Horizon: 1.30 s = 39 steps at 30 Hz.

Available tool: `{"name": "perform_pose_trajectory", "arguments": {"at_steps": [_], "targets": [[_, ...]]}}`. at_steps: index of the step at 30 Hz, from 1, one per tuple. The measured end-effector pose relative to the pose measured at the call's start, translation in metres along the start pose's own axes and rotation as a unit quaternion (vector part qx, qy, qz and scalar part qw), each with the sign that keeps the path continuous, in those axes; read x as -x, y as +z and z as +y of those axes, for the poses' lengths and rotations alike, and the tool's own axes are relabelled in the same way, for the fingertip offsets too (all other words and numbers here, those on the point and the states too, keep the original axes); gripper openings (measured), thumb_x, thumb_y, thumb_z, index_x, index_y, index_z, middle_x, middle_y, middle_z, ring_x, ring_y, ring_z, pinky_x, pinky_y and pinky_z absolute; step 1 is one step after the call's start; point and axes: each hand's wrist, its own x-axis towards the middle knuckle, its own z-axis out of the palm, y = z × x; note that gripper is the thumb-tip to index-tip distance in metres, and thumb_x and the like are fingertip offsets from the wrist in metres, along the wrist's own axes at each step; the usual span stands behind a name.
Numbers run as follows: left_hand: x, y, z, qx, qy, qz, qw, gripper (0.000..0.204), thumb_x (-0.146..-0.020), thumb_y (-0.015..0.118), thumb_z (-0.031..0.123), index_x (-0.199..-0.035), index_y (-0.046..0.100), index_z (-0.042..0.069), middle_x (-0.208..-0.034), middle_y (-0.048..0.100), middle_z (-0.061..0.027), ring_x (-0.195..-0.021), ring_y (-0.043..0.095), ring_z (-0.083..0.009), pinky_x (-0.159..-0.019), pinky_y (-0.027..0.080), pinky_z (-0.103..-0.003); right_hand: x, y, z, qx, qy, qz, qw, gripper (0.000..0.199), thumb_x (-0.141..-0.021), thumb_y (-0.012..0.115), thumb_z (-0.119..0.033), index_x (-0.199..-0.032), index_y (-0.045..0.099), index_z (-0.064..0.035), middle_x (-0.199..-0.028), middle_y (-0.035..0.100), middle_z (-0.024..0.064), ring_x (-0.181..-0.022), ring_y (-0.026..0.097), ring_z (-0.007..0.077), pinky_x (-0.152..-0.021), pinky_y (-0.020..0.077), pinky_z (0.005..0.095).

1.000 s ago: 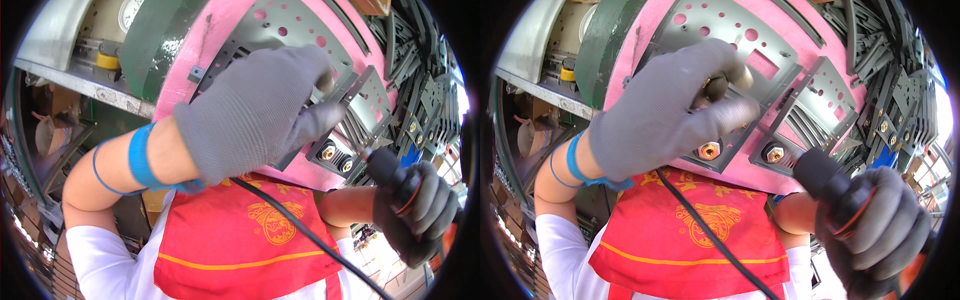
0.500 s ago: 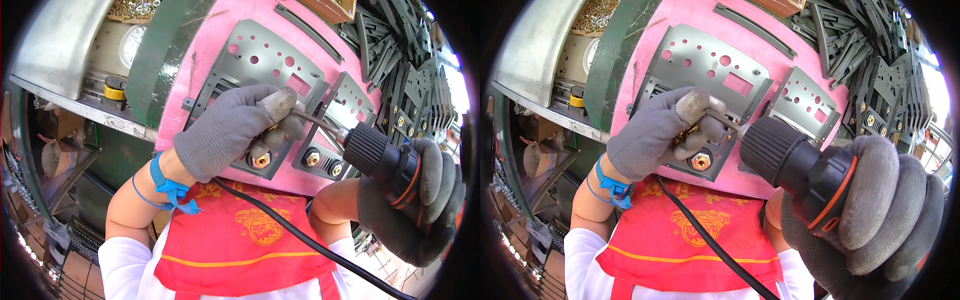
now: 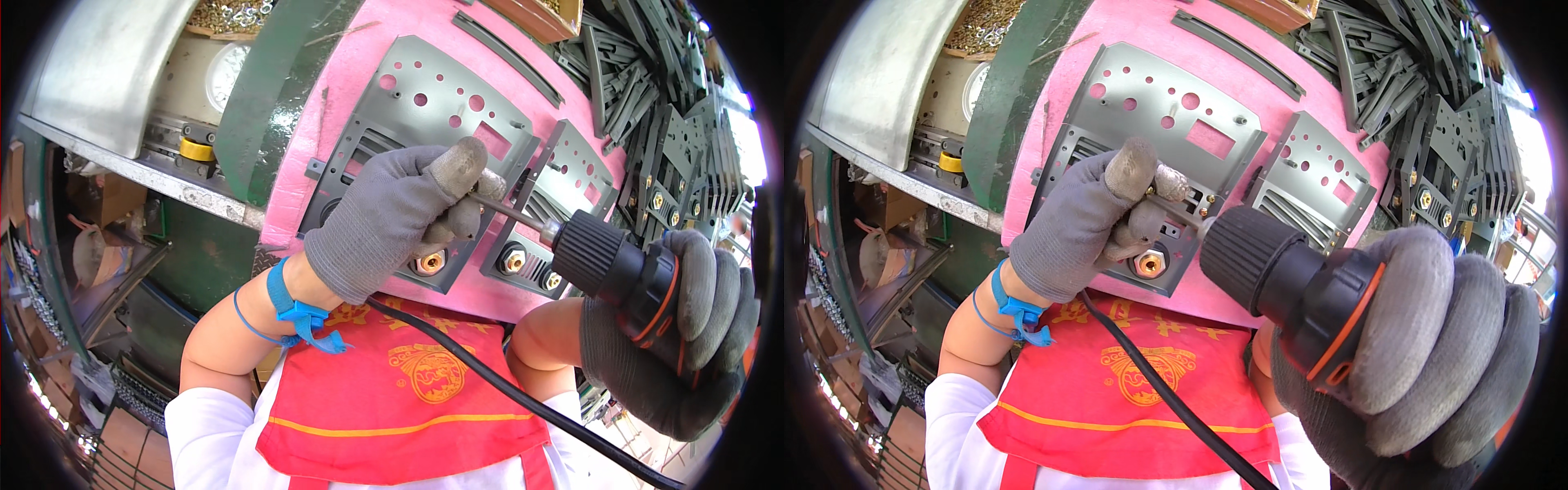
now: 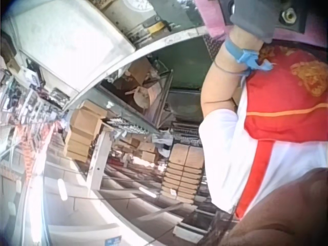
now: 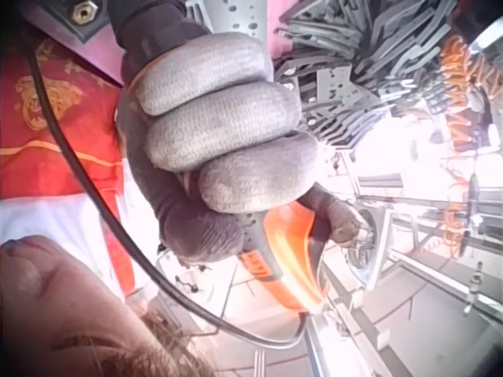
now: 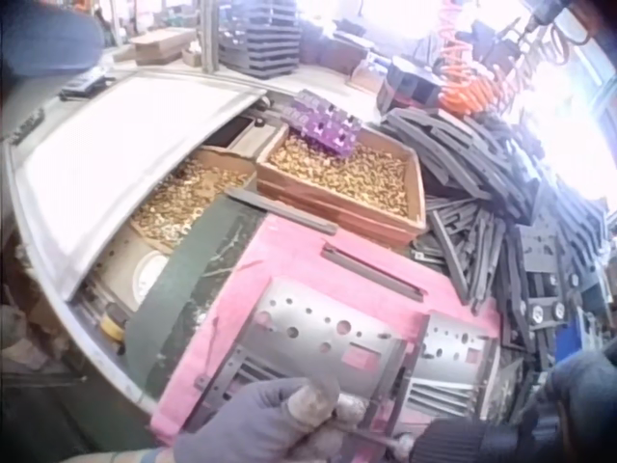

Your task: Assembling components and using an electric screwdriver to secure screws into metal plates on a factory workbench.

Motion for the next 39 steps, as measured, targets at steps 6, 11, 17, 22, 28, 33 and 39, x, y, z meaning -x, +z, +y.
{"name": "perform_pose_trajectory", "arguments": {"at_steps": [6, 11, 17, 22, 28, 33, 39], "targets": [[0.004, 0.004, -0.002, 0.07, -0.025, -0.027, 0.997, 0.047, -0.1, 0.057, 0.048, -0.103, 0.07, 0.003, -0.069, 0.06, 0.004, -0.051, 0.045, -0.0015, -0.044, 0.035, -0.017, 0.003, 0.003, -0.003, 0.006, -0.005, 0.015, 1.0, 0.023, -0.069, 0.068, -0.011, -0.077, 0.047, -0.0108, -0.068, 0.05, -0.002, -0.061, 0.05, 0.0087, -0.069, 0.0428, 0.0247], [0.004, 0.005, -0.005, 0.054, 0.009, -0.007, 0.998, 0.045, -0.101, 0.056, 0.045, -0.104, 0.07, 0.002, -0.07, 0.06, 0.0029, -0.05, 0.044, -0.0022, -0.043, 0.034, -0.02, 0.003, 0.01, 0.003, 0.008, -0.012, 0.005, 1.0, 0.023, -0.07, 0.068, -0.011, -0.077, 0.046, -0.0114, -0.068, 0.05, -0.0014, -0.061, 0.049, 0.0091, -0.07, 0.0422, 0.0253], [0.006, 0.01, -0.005, 0.017, 0.002, -0.035, 0.999, 0.053, -0.102, 0.049, 0.052, -0.113, 0.064, 0.002, -0.073, 0.052, 0.0032, -0.055, 0.041, -0.0027, -0.049, 0.033, -0.018, 0.006, 0.018, 0.011, 0.009, -0.016, 0.013, 1.0, 0.022, -0.071, 0.067, -0.01, -0.076, 0.045, -0.0117, -0.069, 0.049, -0.0018, -0.061, 0.048, 0.0089, -0.069, 0.0412, 0.0254], [0.018, 0.006, 0.002, -0.074, 0.032, -0.012, 0.997, 0.044, -0.1, 0.057, 0.043, -0.117, 0.065, 0.003, -0.074, 0.057, 0.0005, -0.057, 0.044, -0.0058, -0.05, 0.035, -0.023, 0.008, 0.019, 0.008, -0.001, 0.0, -0.009, 1.0, 0.022, -0.072, 0.066, -0.01, -0.075, 0.044, -0.0117, -0.07, 0.048, -0.0018, -0.06, 0.047, 0.0089, -0.072, 0.04, 0.026], [0.059, -0.033, -0.018, -0.645, 0.356, 0.058, 0.674, 0.034, -0.081, 0.077, 0.024, -0.112, 0.068, 0.011, -0.067, 0.05, -0.0022, -0.052, 0.044, -0.0154, -0.052, 0.037, -0.028, 0.014, 0.008, 0.002, 0.064, 0.008, 0.029, 0.998, 0.021, -0.071, 0.065, -0.011, -0.073, 0.044, -0.0125, -0.07, 0.047, -0.0012, -0.063, 0.046, 0.0088, -0.074, 0.0386, 0.0266], [0.064, -0.06, -0.05, -0.743, 0.419, 0.079, 0.516, 0.028, -0.071, 0.079, 0.017, -0.098, 0.071, 0.011, -0.063, 0.05, 0.0018, -0.054, 0.05, -0.0194, -0.049, 0.039, -0.031, 0.025, -0.002, 0.011, 0.038, 0.051, -0.031, 0.998, 0.02, -0.074, 0.064, -0.015, -0.074, 0.045, -0.0129, -0.075, 0.048, 0.0001, -0.067, 0.044, 0.0107, -0.071, 0.0372, 0.0259], [0.073, -0.072, -0.052, -0.759, 0.4, 0.068, 0.509, 0.034, -0.071, 0.07, 0.014, -0.105, 0.07, 0.01, -0.069, 0.053, 0.0006, -0.058, 0.052, -0.017, -0.049, 0.04, -0.03, 0.042, 0.006, 0.019, 0.132, 0.165, -0.049, 0.976, 0.019, -0.083, 0.062, -0.021, -0.083, 0.045, -0.0126, -0.074, 0.046, -0.0001, -0.074, 0.042, 0.0116, -0.068, 0.0361, 0.0269]]}}
